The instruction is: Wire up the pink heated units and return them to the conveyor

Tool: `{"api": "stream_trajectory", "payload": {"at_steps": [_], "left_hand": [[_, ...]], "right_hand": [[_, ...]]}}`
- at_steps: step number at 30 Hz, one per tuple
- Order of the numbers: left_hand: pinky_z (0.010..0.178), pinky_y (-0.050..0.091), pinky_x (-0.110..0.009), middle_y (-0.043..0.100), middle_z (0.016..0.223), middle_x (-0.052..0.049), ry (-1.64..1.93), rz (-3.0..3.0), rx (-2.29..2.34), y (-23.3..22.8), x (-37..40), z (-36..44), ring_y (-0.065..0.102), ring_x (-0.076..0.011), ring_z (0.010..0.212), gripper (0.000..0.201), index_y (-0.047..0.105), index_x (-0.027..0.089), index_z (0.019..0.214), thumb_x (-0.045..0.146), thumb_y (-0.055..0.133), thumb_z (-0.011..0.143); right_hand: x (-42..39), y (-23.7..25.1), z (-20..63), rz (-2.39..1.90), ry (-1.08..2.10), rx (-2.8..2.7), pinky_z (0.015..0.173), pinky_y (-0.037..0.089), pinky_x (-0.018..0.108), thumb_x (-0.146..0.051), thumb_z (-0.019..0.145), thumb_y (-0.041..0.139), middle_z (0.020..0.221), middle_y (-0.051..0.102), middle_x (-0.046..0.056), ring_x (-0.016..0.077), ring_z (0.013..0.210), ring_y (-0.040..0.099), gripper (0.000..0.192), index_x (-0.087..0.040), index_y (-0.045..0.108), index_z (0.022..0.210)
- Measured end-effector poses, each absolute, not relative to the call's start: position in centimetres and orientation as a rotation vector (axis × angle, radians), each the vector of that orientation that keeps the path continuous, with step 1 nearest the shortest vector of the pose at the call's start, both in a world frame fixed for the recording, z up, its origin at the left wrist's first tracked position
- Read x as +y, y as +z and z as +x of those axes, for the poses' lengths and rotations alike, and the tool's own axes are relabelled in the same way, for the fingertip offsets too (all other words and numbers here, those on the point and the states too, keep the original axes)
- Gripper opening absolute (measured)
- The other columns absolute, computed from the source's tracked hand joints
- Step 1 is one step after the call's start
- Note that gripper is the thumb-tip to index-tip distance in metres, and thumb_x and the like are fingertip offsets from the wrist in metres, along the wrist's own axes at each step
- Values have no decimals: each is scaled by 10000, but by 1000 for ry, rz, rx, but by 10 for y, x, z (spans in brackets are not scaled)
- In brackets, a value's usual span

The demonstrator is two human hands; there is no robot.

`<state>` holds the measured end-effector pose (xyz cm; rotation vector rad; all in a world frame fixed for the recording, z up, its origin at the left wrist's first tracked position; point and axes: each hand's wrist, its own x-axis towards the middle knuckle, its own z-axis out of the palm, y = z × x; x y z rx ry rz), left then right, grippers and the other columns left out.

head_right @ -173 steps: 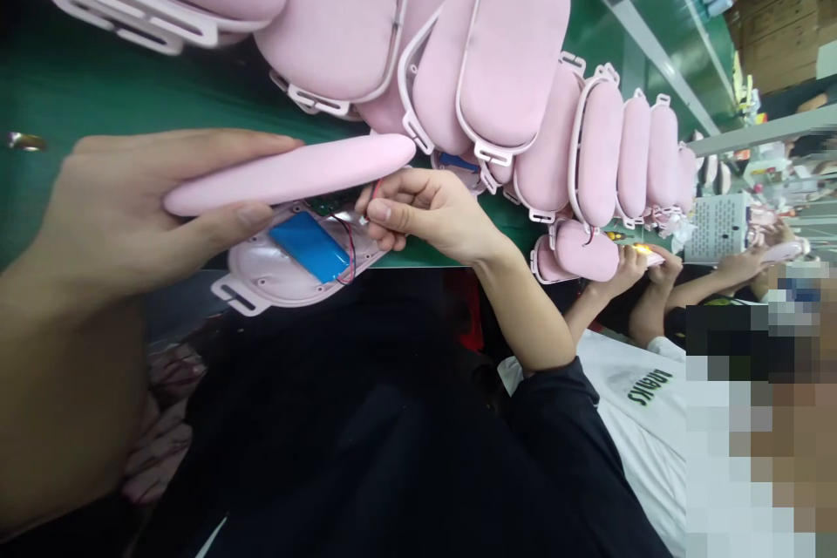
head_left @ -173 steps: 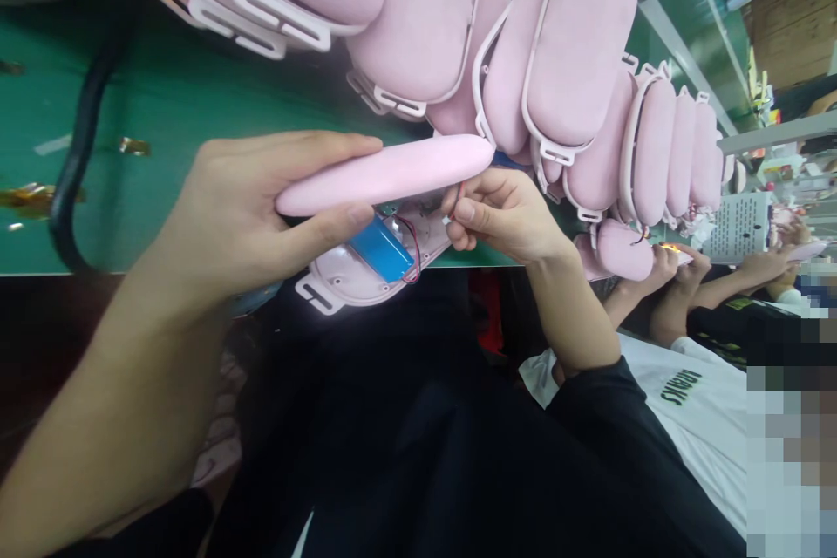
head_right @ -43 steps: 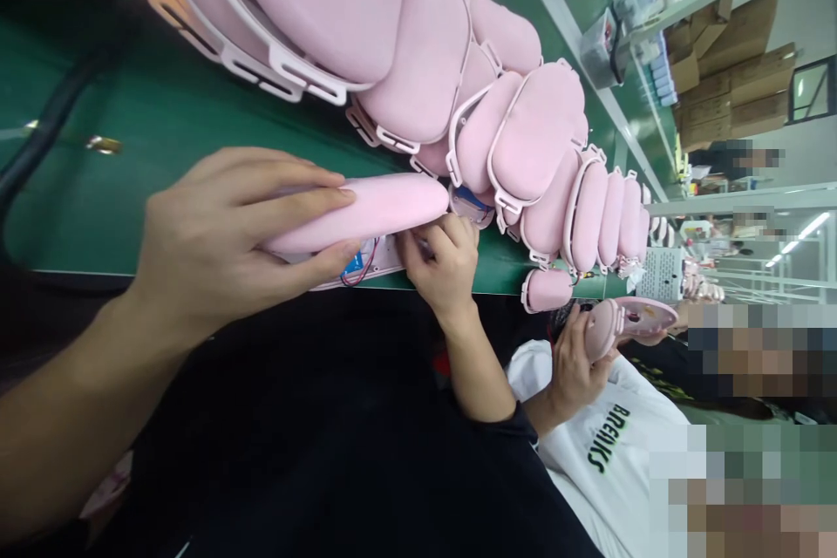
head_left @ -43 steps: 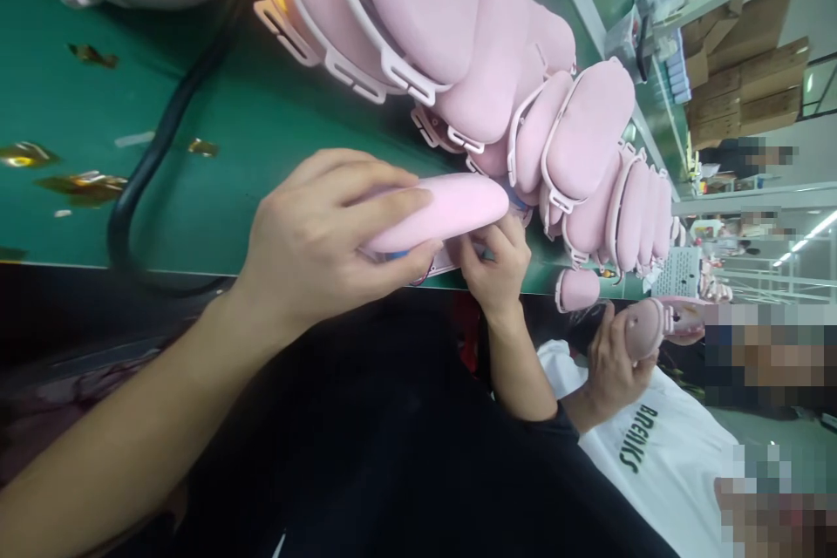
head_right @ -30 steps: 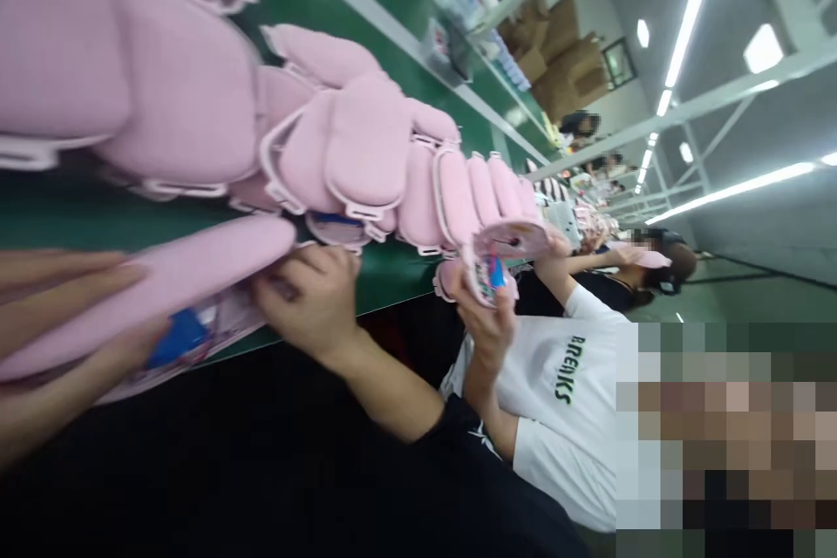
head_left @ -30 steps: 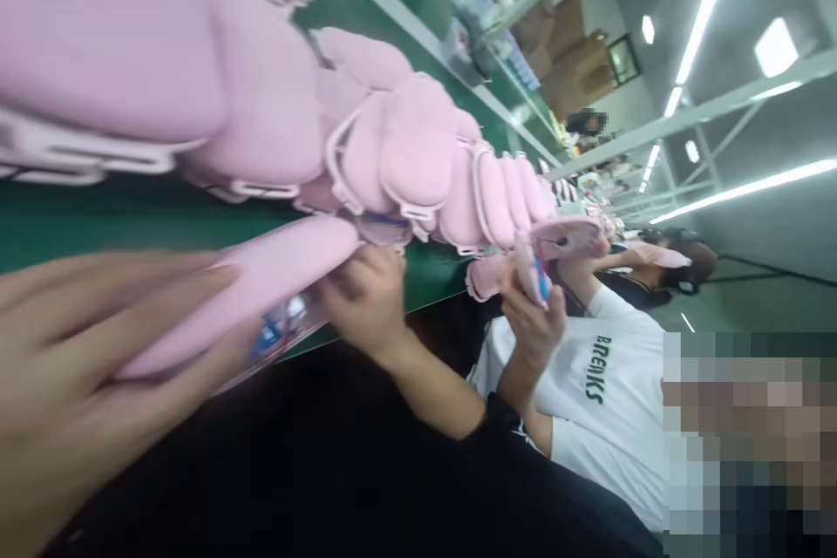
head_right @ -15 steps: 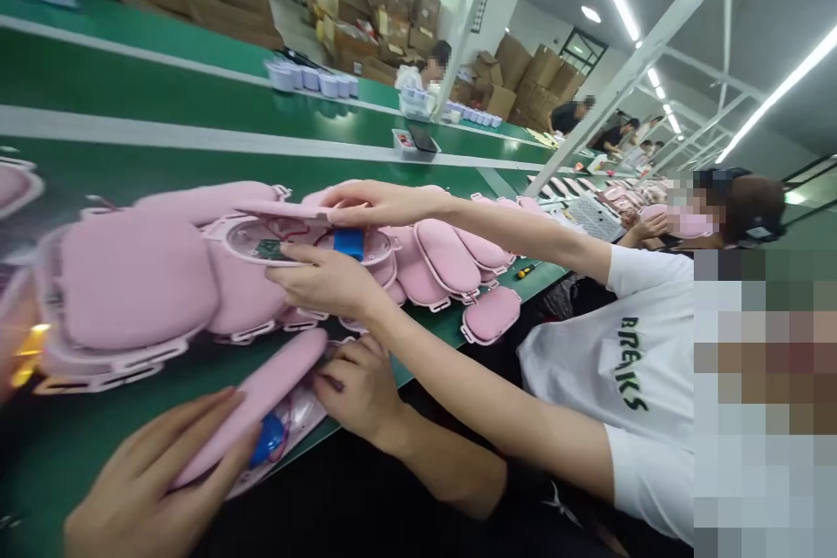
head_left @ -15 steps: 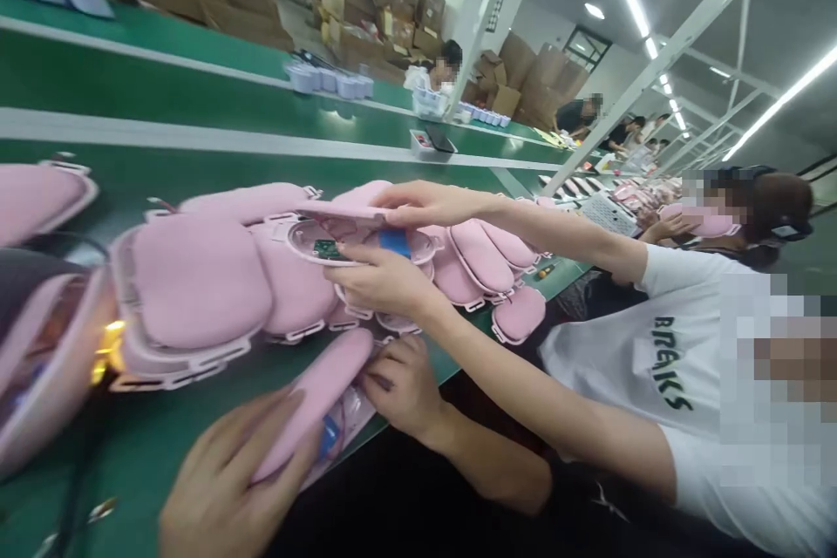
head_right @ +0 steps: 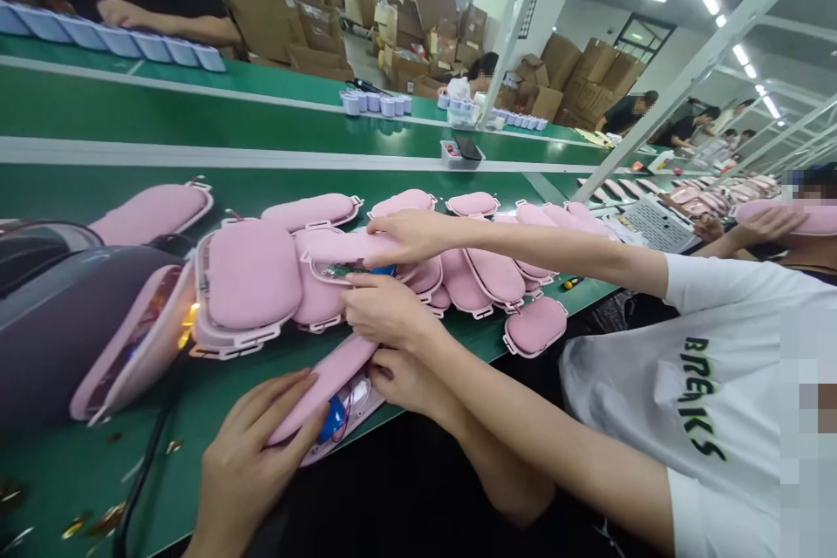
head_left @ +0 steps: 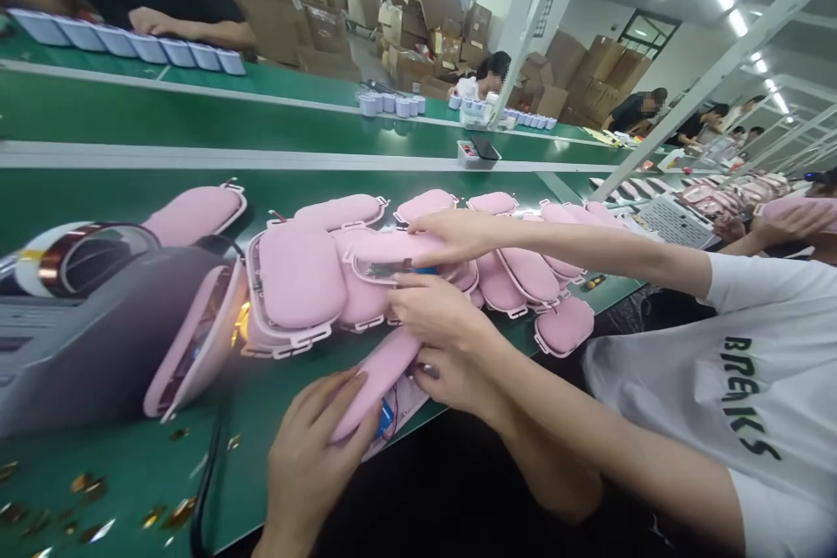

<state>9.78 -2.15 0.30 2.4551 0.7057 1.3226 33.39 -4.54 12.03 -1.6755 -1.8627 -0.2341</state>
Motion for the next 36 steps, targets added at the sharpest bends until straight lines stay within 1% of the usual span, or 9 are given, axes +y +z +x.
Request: {"api": "stream_trajectory", "payload": {"at_steps": [2, 4, 6, 10, 13, 19, 24, 31, 36], "left_hand": [[934, 604, -454, 746, 1164, -92, 1310, 2450, 725, 4, -22, 98, 723, -278, 1028, 250, 682, 237, 1254, 232, 697, 1005], [940, 611, -456, 748, 1172, -92, 1301, 2438, 738, 6, -22, 99, 725, -280, 1039, 255, 683, 244, 1249, 230, 710, 996], [960, 616, -462, 752, 1186, -89, 1277, 2413, 760, 5, -23, 98, 726, -283, 1057, 274, 688, 254, 1252, 228, 729, 982], [986, 620, -473, 763, 1203, -83, 1213, 2357, 829, 2, -23, 97, 731, -292, 1078, 276, 710, 260, 1233, 234, 750, 960], [995, 621, -467, 770, 1205, -69, 1196, 2334, 877, 1, -24, 97, 733, -290, 1089, 270, 727, 271, 1220, 248, 754, 952], [987, 621, -455, 779, 1197, -49, 1209, 2310, 884, 0, -24, 96, 739, -285, 1085, 267, 745, 292, 1208, 273, 755, 942], [984, 618, -442, 783, 1190, -50, 1224, 2298, 877, 0, -23, 97, 743, -277, 1076, 263, 742, 284, 1206, 291, 761, 943], [985, 606, -425, 782, 1187, -40, 1218, 2295, 897, -1, -23, 97, 740, -269, 1074, 226, 739, 282, 1180, 336, 758, 962], [983, 613, -429, 785, 1191, -55, 1223, 2289, 895, -1, -23, 96, 739, -280, 1081, 234, 754, 256, 1180, 335, 761, 959]], "right_hand": [[-47, 120, 337, -1685, -208, -1847, 857, 551, 309, -421, 1037, 621, 1008, 745, -30, 133, 1099, 705, 343, -201, 714, 791], [-60, 105, 339, -1704, -153, -1843, 879, 518, 310, -428, 1102, 442, 1092, 674, -34, 112, 1178, 693, 460, -146, 739, 893], [-74, 82, 342, -1704, -51, -1881, 864, 517, 298, -415, 1114, 376, 1079, 645, -34, 90, 1120, 707, 506, -129, 754, 939], [-84, 42, 355, -1513, 236, -2106, 779, 585, 289, -280, 1008, 689, 873, 732, -14, 124, 839, 684, 190, -261, 787, 846], [-78, 31, 361, -1496, 323, -2156, 838, 550, 354, -200, 985, 731, 904, 758, 5, 162, 866, 666, 119, -248, 818, 919], [-78, 31, 356, -1590, 406, -2083, 918, 487, 360, -237, 986, 751, 971, 765, 11, 176, 922, 646, 101, -261, 848, 978], [-80, 26, 353, -1571, 359, -2069, 896, 475, 368, -230, 981, 755, 976, 777, 13, 184, 903, 636, 104, -264, 853, 976], [-82, 31, 351, -1637, 390, -2043, 886, 485, 364, -253, 953, 797, 907, 774, -3, 181, 876, 628, 61, -272, 845, 921], [-72, 47, 348, -1704, 542, -2052, 930, 489, 351, -174, 894, 830, 877, 782, -12, 175, 892, 667, 71, -229, 820, 852]]}}
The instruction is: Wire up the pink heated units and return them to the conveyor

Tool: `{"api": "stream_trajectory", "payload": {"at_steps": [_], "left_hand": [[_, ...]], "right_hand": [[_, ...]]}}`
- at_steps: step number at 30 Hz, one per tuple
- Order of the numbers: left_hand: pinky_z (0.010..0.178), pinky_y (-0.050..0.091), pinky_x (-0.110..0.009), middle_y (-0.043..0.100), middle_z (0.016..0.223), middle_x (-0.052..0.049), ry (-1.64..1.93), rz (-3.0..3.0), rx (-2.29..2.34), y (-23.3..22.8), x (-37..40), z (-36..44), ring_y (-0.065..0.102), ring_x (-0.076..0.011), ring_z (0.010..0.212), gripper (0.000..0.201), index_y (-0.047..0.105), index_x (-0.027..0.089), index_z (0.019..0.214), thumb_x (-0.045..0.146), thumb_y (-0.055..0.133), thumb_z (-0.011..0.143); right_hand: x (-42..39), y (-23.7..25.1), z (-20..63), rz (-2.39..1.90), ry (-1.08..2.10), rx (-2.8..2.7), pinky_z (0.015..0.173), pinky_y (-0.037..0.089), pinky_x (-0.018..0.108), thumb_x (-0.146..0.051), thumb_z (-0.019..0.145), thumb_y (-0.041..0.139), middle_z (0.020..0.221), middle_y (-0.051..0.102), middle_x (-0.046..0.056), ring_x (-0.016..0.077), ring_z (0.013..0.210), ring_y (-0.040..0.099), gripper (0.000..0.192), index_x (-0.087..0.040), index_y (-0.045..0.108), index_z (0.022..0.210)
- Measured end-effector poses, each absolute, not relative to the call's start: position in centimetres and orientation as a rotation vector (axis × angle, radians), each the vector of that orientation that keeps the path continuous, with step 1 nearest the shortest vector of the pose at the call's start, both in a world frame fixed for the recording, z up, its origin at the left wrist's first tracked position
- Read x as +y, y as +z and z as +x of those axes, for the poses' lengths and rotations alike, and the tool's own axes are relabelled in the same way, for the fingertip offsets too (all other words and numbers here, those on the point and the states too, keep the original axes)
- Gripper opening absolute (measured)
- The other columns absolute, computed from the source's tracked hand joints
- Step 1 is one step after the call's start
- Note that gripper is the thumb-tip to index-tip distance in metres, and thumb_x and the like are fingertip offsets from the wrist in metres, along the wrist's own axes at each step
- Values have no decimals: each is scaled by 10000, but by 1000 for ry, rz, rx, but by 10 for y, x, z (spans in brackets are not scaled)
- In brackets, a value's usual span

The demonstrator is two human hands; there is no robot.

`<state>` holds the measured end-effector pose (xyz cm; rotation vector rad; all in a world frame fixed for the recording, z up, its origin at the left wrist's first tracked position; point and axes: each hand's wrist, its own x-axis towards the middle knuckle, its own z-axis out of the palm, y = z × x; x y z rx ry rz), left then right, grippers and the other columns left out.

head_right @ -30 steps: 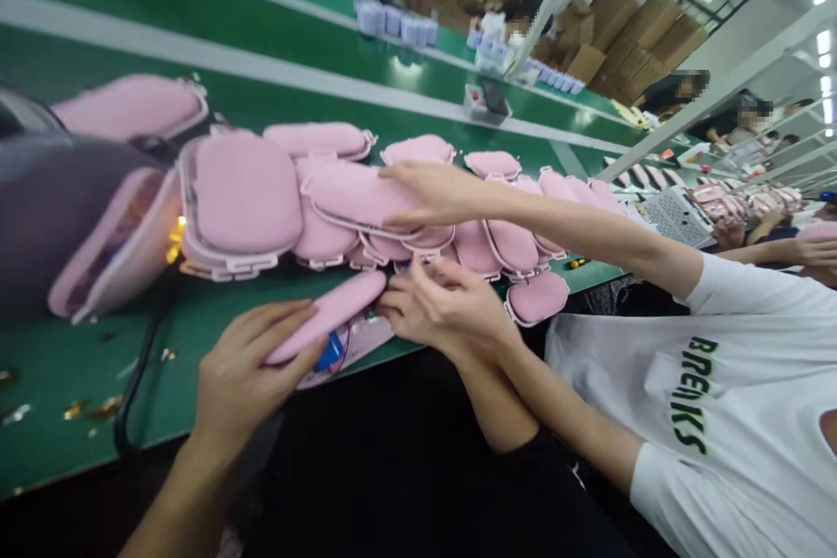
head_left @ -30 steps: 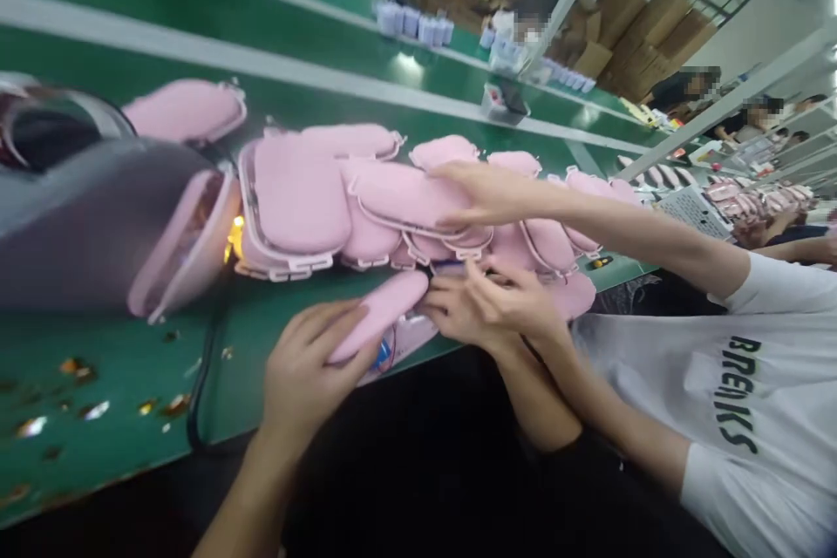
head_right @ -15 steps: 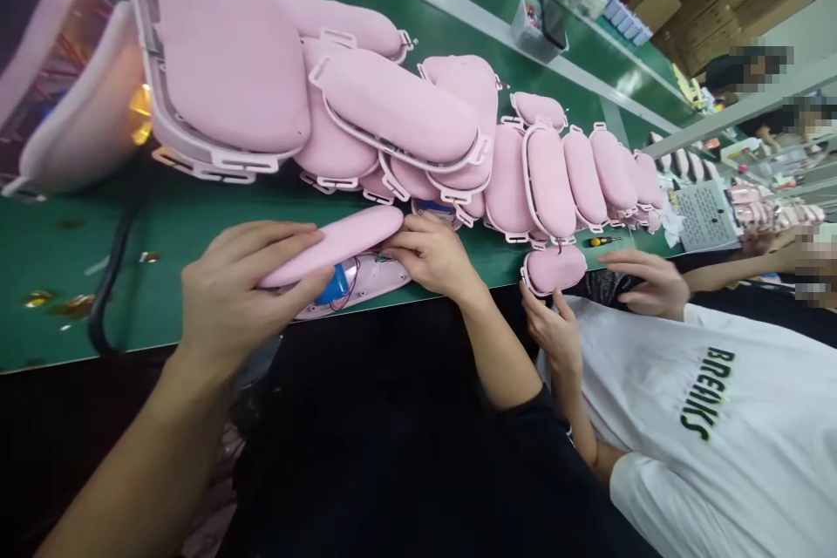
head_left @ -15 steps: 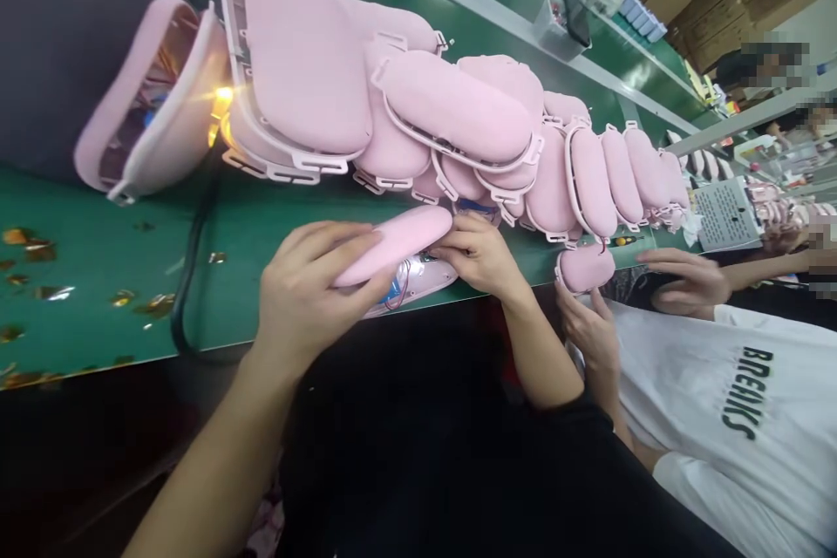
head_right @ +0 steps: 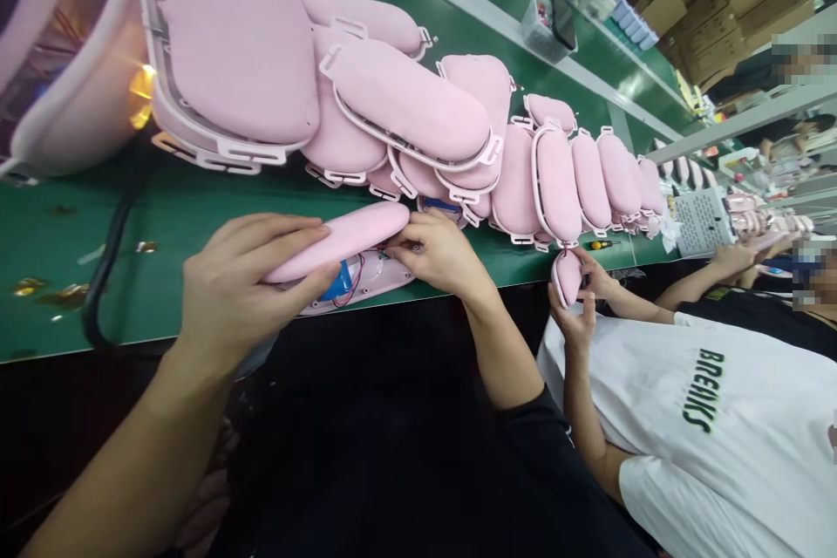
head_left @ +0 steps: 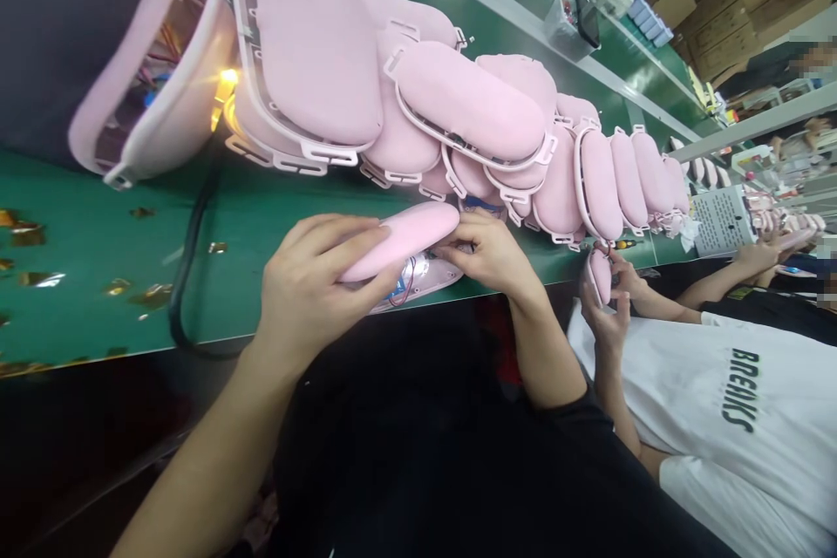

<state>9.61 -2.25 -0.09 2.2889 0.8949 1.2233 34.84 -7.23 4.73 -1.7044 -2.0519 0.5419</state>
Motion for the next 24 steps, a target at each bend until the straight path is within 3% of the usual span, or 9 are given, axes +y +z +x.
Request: {"api": "stream_trajectory", "payload": {"at_steps": [11, 19, 24], "left_hand": [[981, 604, -410, 787, 1165, -87, 1255, 2281, 917, 2, -24, 97, 744, -279, 1057, 205, 755, 198, 1139, 319, 759, 974], [989, 603, -406, 777, 1206, -68, 1232, 2262, 914, -3, -27, 92, 741, -271, 1080, 223, 755, 232, 1175, 316, 768, 969], [1004, 603, -376, 770, 1239, -54, 1202, 2273, 888, -5, -29, 92, 743, -248, 1091, 210, 769, 248, 1170, 320, 761, 973]], "right_hand": [[-57, 77, 338, -1921, 800, -2116, 846, 475, 261, -105, 889, 762, 973, 816, 26, 162, 925, 715, 123, -184, 857, 895], [-41, 101, 320, -2335, 790, -2244, 717, 412, 283, -195, 851, 739, 869, 817, 66, 185, 805, 690, 136, -176, 873, 864], [-56, 93, 319, -2316, 794, -1958, 711, 407, 253, -217, 874, 771, 830, 808, 36, 149, 786, 690, 110, -168, 865, 907]]}}
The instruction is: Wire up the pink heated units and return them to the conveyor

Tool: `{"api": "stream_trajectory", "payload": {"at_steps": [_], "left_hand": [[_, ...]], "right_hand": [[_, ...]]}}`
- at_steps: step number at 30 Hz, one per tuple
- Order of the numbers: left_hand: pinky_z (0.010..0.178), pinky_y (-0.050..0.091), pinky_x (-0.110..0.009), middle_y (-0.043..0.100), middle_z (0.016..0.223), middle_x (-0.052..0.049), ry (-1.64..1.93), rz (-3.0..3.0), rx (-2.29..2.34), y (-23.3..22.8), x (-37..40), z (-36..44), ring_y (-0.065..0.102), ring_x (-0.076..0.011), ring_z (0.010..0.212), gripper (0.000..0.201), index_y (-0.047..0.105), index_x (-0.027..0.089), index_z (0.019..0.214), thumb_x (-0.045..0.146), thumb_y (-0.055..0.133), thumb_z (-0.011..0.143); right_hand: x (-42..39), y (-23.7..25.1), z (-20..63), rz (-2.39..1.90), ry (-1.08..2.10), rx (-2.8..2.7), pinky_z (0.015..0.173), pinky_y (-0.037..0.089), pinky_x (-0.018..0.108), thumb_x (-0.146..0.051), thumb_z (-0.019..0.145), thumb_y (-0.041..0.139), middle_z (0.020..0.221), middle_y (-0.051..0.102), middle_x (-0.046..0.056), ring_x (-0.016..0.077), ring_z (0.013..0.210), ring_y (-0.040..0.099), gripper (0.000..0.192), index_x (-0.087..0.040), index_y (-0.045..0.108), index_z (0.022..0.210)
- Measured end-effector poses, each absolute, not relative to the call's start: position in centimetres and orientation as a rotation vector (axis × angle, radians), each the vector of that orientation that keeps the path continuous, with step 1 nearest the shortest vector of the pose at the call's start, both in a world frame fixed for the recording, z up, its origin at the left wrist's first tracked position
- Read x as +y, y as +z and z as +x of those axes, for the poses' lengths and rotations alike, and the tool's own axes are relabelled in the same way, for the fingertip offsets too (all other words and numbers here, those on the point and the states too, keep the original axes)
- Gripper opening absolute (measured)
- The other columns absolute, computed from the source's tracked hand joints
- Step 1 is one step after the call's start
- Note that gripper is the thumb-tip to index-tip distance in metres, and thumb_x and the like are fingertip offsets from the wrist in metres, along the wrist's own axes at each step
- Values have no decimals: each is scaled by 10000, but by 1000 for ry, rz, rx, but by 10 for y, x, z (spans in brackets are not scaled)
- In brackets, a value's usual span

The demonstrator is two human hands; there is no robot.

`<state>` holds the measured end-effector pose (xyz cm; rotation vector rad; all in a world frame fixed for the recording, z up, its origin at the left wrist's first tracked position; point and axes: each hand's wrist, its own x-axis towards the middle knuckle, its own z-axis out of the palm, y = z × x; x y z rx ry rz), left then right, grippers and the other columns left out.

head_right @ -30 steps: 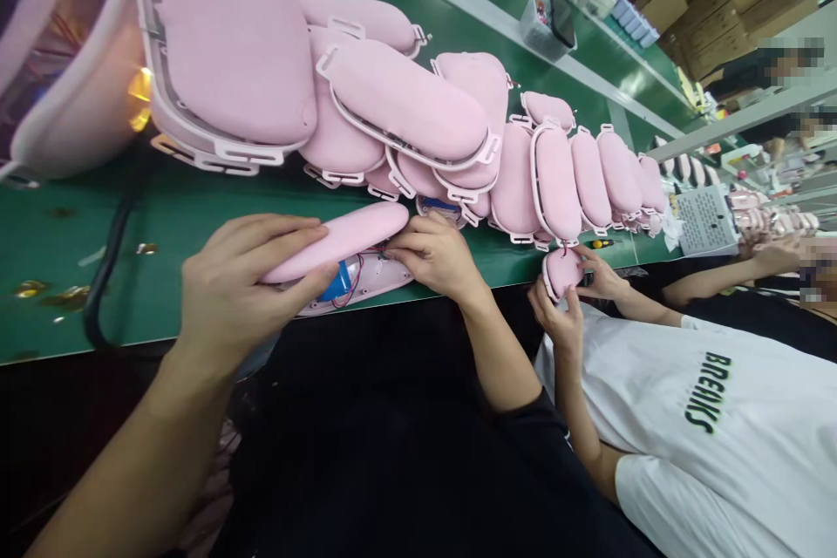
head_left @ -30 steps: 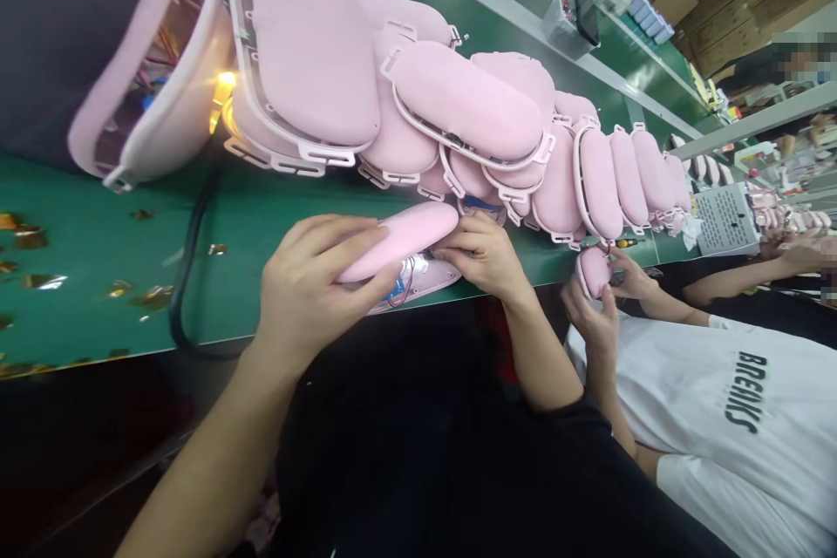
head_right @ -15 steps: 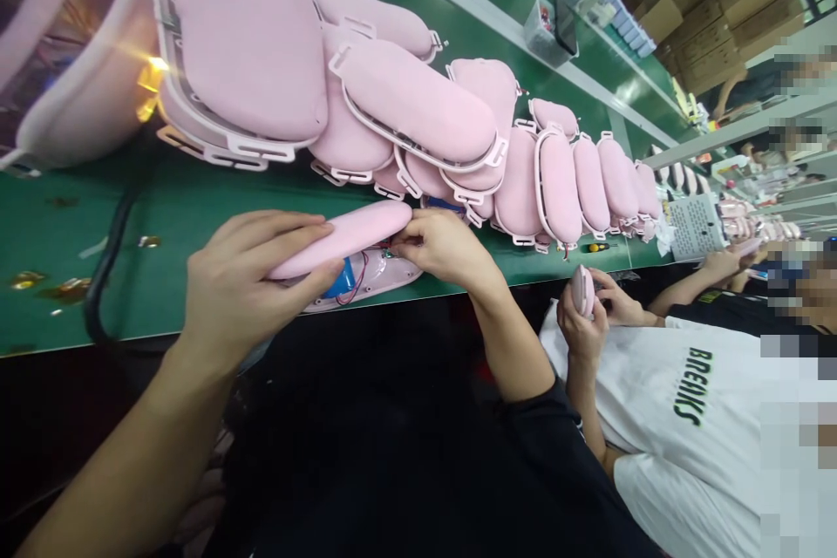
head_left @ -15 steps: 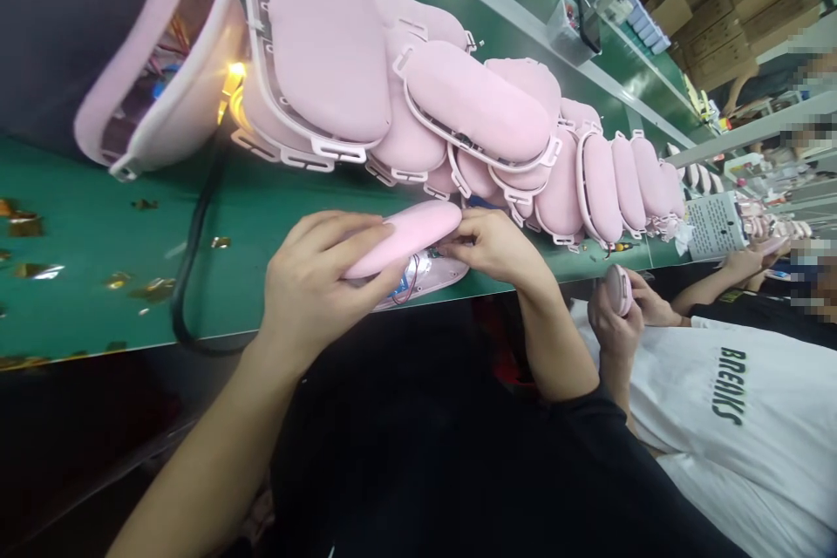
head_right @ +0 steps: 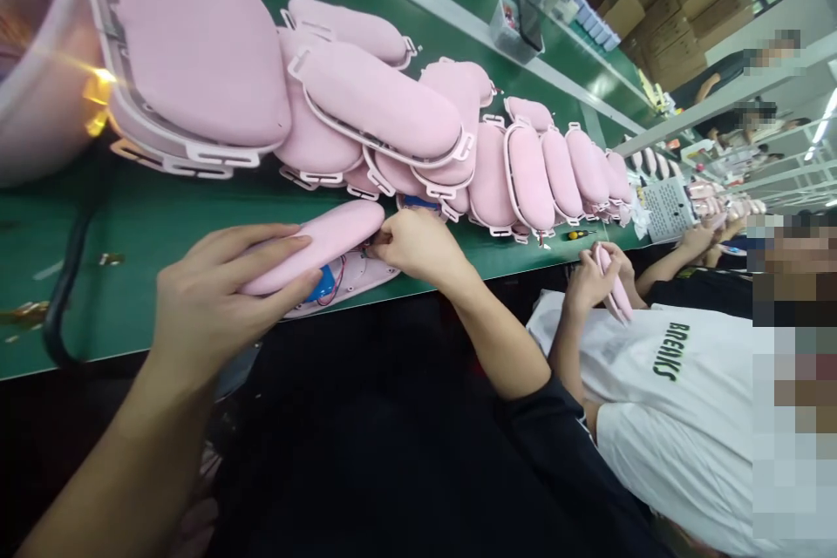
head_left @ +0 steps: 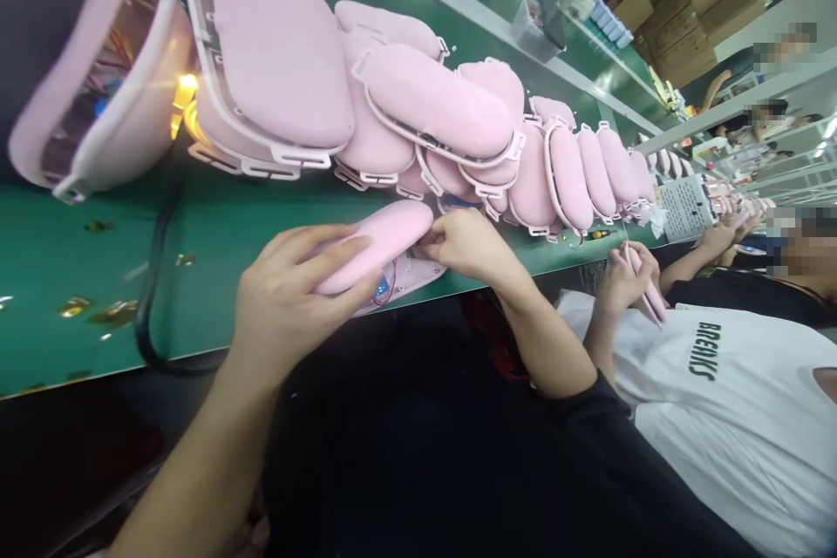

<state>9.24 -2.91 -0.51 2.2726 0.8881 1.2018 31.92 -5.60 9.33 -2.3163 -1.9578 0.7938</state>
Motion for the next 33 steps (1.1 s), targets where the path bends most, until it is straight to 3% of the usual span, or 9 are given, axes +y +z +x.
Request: {"api": "stream_trajectory", "payload": {"at_steps": [5, 10, 15, 18, 21, 23, 25, 29, 33], "left_hand": [[1013, 597, -344, 776, 1229, -59, 1194, 2275, 921, -4, -29, 94, 747, -222, 1090, 212, 788, 205, 1147, 356, 719, 1015], [962, 606, -349, 776, 1211, -61, 1225, 2312, 889, -1, -30, 94, 753, -233, 1047, 216, 787, 214, 1141, 372, 702, 1021], [955, 599, -402, 759, 1214, -60, 1358, 2378, 670, 3, -30, 88, 742, -254, 1017, 256, 736, 288, 1239, 254, 709, 987], [1054, 564, -416, 745, 1271, -48, 1218, 2525, 270, 1, -22, 83, 715, -268, 1161, 283, 722, 301, 1219, 188, 680, 963], [1102, 528, -473, 748, 1299, -41, 1082, 2734, 82, -3, -10, 82, 689, -323, 1240, 229, 733, 305, 1182, 323, 672, 962], [1009, 572, -492, 699, 1393, -120, 1015, 2864, 232, -7, -4, 83, 710, -373, 1177, 448, 691, 267, 1322, 513, 658, 949], [883, 616, -457, 655, 1438, -182, 936, 2950, 385, -10, -1, 83, 738, -377, 1084, 653, 587, 244, 1484, 609, 623, 943], [881, 655, -418, 703, 1362, -139, 942, 3005, 441, -15, -7, 74, 768, -340, 1056, 770, 334, 351, 1673, 479, 637, 976], [871, 686, -416, 648, 1460, -165, 959, 2968, 539, -17, -28, 68, 765, -338, 1123, 845, 214, 349, 1720, 431, 643, 996]], "right_hand": [[-64, 83, 328, -2176, 981, -1745, 716, 416, 217, -244, 881, 817, 809, 791, -8, 109, 756, 671, 96, -153, 840, 901], [-62, 83, 326, -2255, 785, -1838, 699, 391, 259, -303, 906, 804, 893, 801, 51, 172, 844, 696, 122, -184, 832, 913], [-99, 77, 338, -1955, 648, -1719, 720, 465, 235, -296, 892, 806, 860, 732, -7, 123, 755, 637, 143, -181, 725, 914], [-131, 62, 348, -1807, 315, -1716, 1000, 539, 343, -351, 876, 810, 1181, 734, 85, 205, 1085, 672, 342, -187, 711, 1159], [-149, 50, 353, -1808, 243, -2004, 1231, 417, 524, -537, 821, 872, 1616, 509, 154, 327, 1512, 443, 759, -262, 591, 1470], [-149, 48, 353, -1832, 275, -2155, 1277, 360, 568, -643, 816, 847, 1726, 385, 137, 350, 1599, 326, 864, -287, 524, 1534], [-142, 49, 349, -1793, 290, -2275, 1306, 328, 564, -709, 809, 819, 1732, 394, 133, 356, 1588, 347, 912, -248, 508, 1532], [-116, 49, 333, -1694, 216, -2471, 1167, 485, 583, -736, 854, 748, 1716, 398, 168, 399, 1408, 530, 955, -259, 399, 1605], [-119, 43, 324, -1719, 171, -2555, 909, 605, 479, -626, 906, 726, 1514, 570, 150, 353, 1173, 633, 860, -334, 366, 1631]]}}
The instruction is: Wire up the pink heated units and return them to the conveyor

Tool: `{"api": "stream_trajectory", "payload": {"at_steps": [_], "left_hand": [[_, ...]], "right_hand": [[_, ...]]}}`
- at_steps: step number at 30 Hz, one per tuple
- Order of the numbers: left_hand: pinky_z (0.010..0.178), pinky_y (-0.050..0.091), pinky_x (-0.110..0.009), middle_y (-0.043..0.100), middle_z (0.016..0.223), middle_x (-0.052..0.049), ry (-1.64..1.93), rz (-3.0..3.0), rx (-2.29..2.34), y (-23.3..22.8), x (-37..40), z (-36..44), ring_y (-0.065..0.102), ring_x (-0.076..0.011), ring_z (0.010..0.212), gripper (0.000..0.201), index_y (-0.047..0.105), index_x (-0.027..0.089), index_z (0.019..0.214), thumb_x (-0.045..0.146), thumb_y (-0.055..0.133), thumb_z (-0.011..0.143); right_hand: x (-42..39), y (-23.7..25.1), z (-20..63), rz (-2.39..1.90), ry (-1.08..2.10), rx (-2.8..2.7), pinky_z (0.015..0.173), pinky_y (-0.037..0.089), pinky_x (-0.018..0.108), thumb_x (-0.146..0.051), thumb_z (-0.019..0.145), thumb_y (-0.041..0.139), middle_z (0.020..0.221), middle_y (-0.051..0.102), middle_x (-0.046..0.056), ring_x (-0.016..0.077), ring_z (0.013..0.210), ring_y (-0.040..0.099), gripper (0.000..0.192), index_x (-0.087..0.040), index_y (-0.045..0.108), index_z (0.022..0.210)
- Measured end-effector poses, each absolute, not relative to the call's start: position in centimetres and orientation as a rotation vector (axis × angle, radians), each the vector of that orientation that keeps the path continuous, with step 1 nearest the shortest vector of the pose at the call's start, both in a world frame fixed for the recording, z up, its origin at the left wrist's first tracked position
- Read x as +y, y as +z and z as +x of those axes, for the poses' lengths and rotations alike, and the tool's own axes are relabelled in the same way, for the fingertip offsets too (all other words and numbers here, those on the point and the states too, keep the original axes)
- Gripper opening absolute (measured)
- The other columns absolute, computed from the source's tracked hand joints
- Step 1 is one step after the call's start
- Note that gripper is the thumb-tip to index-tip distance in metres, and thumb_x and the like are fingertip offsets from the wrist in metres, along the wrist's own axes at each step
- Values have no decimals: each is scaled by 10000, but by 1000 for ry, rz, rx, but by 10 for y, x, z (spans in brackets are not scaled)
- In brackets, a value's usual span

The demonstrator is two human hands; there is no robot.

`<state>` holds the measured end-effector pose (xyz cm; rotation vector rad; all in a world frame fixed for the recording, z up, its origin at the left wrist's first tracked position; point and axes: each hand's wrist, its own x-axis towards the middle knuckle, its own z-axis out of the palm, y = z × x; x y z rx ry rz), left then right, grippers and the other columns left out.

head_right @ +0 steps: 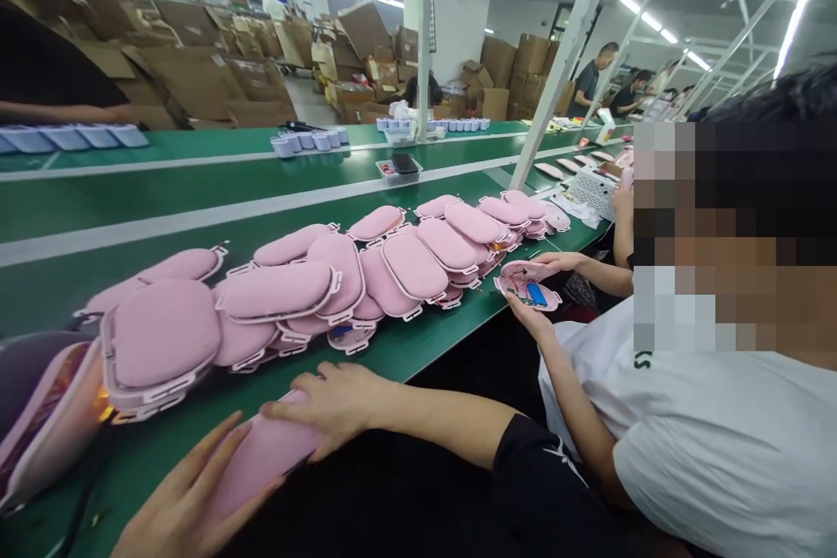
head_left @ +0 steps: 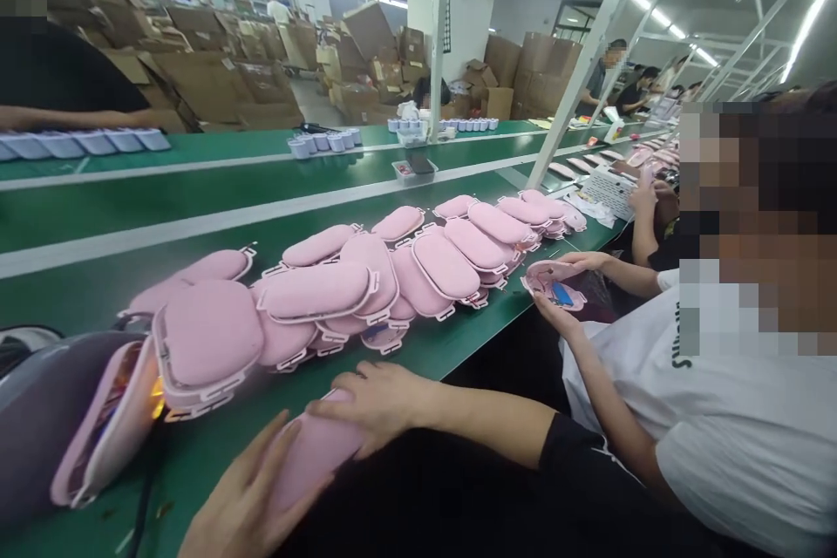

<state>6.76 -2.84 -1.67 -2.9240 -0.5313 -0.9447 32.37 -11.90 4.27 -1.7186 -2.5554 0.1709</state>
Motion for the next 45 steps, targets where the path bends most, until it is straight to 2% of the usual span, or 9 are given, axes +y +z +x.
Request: {"api": "stream_trajectory", "payload": {"at_steps": [8, 16, 21, 26, 29, 33, 37, 41, 45], "left_hand": [[1030, 657, -435, 591, 1539, -198, -880, -3039, -131, -17, -91, 174, 671, -354, 1341, 633, 420, 261, 1642, 310, 582, 1032], [1066, 633, -563, 653, 1444, -251, -865, -3136, 81, -17, -135, 301, 681, -422, 1304, 530, 624, 82, 1455, 320, 588, 983], [997, 665, -356, 740, 1348, -111, -972, -3151, 236, 40, -110, 237, 723, -270, 1231, 436, 662, 213, 1425, 310, 561, 1012], [973, 625, -393, 785, 1181, -79, -1011, -3170, 58, 157, 10, 265, 743, -271, 1074, 389, 677, 274, 1381, 350, 593, 1009], [1092, 543, -521, 698, 1404, -136, -144, -3204, -591, 193, 105, 374, 650, -372, 1314, 600, 543, 245, 1547, 530, 437, 1030], [975, 577, -489, 610, 1471, -302, 273, -3185, -767, 162, 188, 512, 659, -453, 1288, 1025, 371, 86, 1651, 732, 586, 885], [988, 551, -552, 626, 1390, -370, 499, -3130, -782, 95, 219, 571, 650, -539, 1253, 1390, 337, 104, 1675, 763, 871, 573], [979, 544, -576, 590, 1431, -359, 535, -3160, -651, 67, 235, 588, 658, -531, 1231, 1288, 250, 187, 1712, 754, 788, 688], [898, 583, -536, 627, 1388, -283, 475, -3212, -456, 76, 246, 586, 693, -498, 1144, 1151, 299, 263, 1700, 475, 799, 685]], "right_hand": [[-251, 65, 439, -2335, 244, -2010, 1123, 515, 556, -344, 807, 809, 1593, 535, 148, 374, 1304, 580, 877, -326, 456, 1610], [-264, 67, 488, -2800, 129, -1361, 1338, 272, 601, -77, 865, 549, 1782, 275, 154, 390, 1665, 212, 864, -254, 364, 1689], [-275, 88, 460, -2711, 188, -1350, 1324, 322, 601, -226, 800, 706, 1762, 328, 175, 407, 1651, 271, 956, -210, 358, 1690], [-171, 211, 530, -2260, -364, -1283, 1169, 496, 409, -298, 1033, 486, 1390, 724, 94, 240, 1297, 654, 460, -233, 609, 1472], [-54, 249, 624, -2431, -394, -1462, 1097, 518, 435, -224, 1035, 472, 1370, 727, 103, 266, 1257, 658, 520, -209, 520, 1552], [57, 216, 741, -2916, 36, -2008, 1178, 466, 453, -85, 856, 714, 1660, 488, 207, 326, 1502, 490, 834, -145, 412, 1631], [97, 153, 805, -2960, 397, -2248, 1163, 493, 406, -82, 566, 954, 1670, 487, 177, 333, 1507, 497, 1177, -182, 437, 1619], [112, 126, 828, -2907, 519, -2383, 1142, 490, 403, -65, 509, 964, 1640, 499, 170, 340, 1415, 580, 1203, -194, 457, 1592], [116, 133, 828, -2903, 454, -2360, 1069, 507, 440, -158, 637, 897, 1509, 571, 194, 356, 1266, 653, 956, -132, 517, 1514]]}}
